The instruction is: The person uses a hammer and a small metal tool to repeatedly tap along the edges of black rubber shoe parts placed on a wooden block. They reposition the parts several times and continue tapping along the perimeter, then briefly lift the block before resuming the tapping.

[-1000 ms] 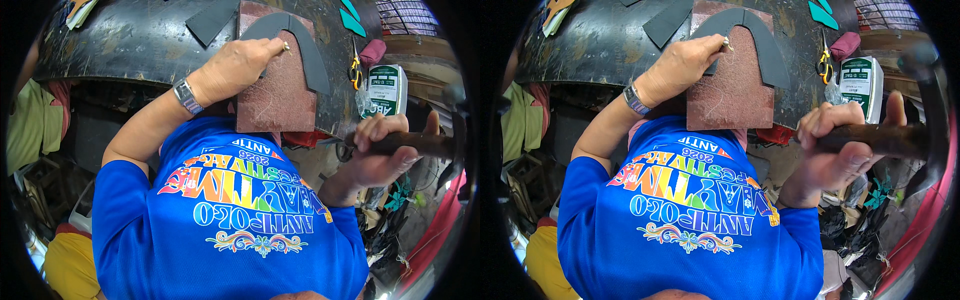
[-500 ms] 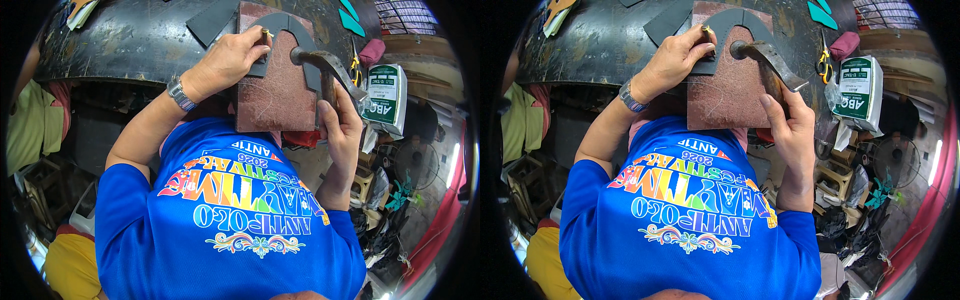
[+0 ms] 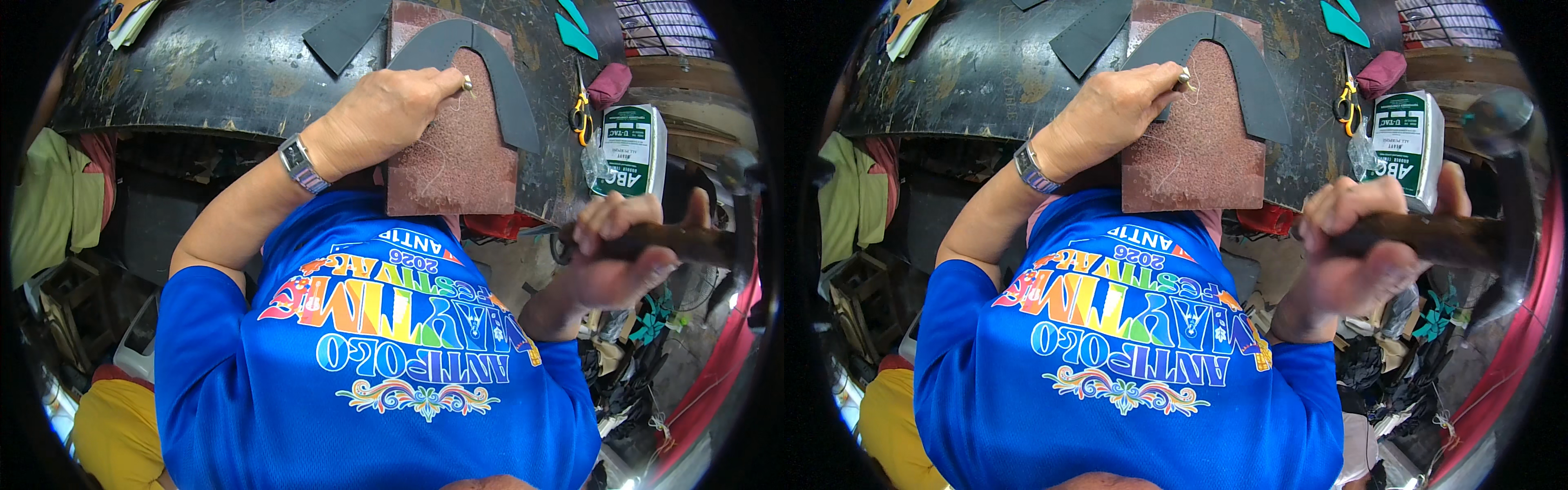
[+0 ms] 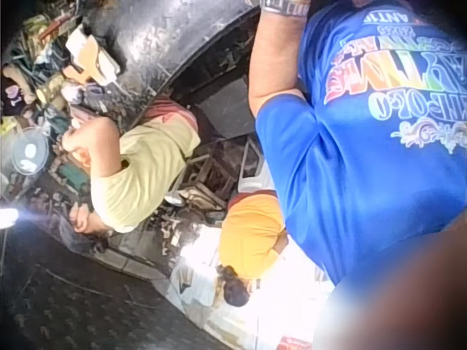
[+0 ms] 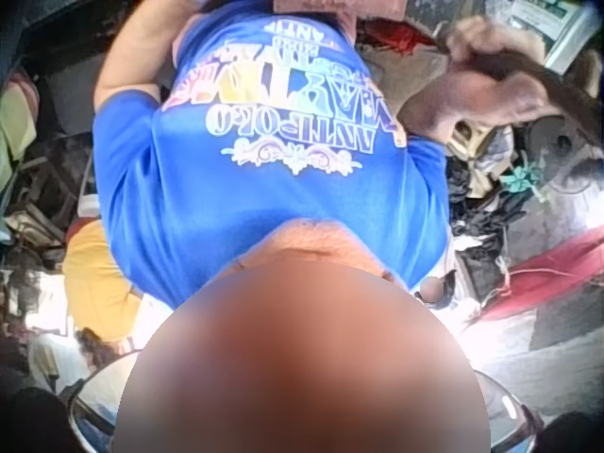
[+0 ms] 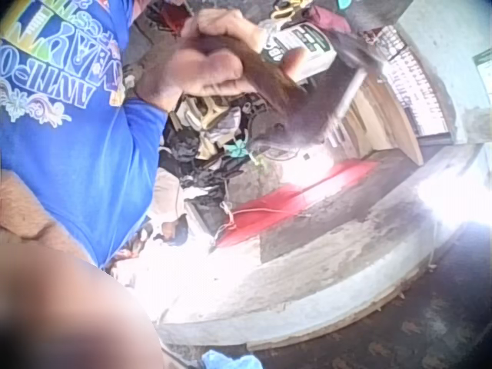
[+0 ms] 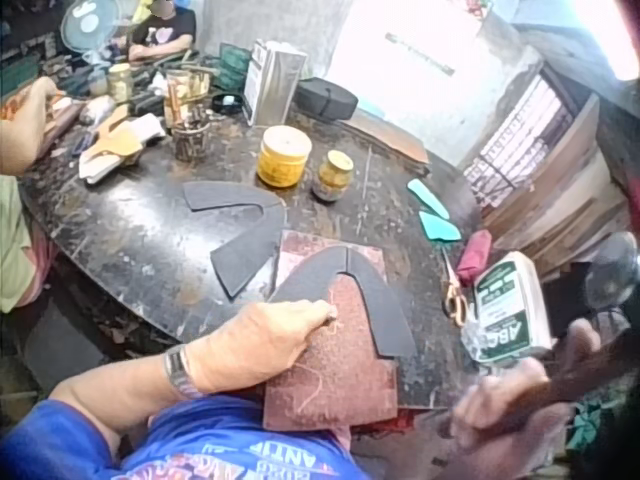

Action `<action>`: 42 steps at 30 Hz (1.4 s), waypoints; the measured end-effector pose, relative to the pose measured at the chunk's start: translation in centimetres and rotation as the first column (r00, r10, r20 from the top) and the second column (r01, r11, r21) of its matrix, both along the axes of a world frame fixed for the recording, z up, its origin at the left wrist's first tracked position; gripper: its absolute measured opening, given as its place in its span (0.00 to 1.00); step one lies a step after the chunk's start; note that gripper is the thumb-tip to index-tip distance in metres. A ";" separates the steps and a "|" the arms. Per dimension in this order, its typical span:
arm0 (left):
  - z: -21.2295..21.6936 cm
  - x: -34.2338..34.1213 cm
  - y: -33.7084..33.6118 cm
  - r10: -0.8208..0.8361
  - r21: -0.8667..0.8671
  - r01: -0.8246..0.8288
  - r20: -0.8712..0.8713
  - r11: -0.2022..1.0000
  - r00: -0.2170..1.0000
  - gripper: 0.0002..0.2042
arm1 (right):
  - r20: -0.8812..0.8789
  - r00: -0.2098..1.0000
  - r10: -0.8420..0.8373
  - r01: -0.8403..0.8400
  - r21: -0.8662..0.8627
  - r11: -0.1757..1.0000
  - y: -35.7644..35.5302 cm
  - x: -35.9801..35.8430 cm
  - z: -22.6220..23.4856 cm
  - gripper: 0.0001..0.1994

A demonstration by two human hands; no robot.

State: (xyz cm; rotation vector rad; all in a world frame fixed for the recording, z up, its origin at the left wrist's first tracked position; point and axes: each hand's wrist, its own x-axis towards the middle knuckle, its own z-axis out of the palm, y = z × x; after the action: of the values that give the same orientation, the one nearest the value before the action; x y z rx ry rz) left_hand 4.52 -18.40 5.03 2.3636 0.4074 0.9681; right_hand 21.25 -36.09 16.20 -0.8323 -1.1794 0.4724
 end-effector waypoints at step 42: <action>-0.7 -1.3 0.7 0.002 -0.410 -0.013 -0.029 0.912 1.000 0.06 | 0.421 0.906 0.038 0.311 -0.726 0.614 -1.0 -0.7 -2.0 0.22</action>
State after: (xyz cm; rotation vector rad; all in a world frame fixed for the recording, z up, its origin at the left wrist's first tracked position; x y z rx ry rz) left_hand 3.21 -17.66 4.35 1.9946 0.5707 0.7645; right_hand 20.59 -37.05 14.17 -1.8607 -1.2564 0.7301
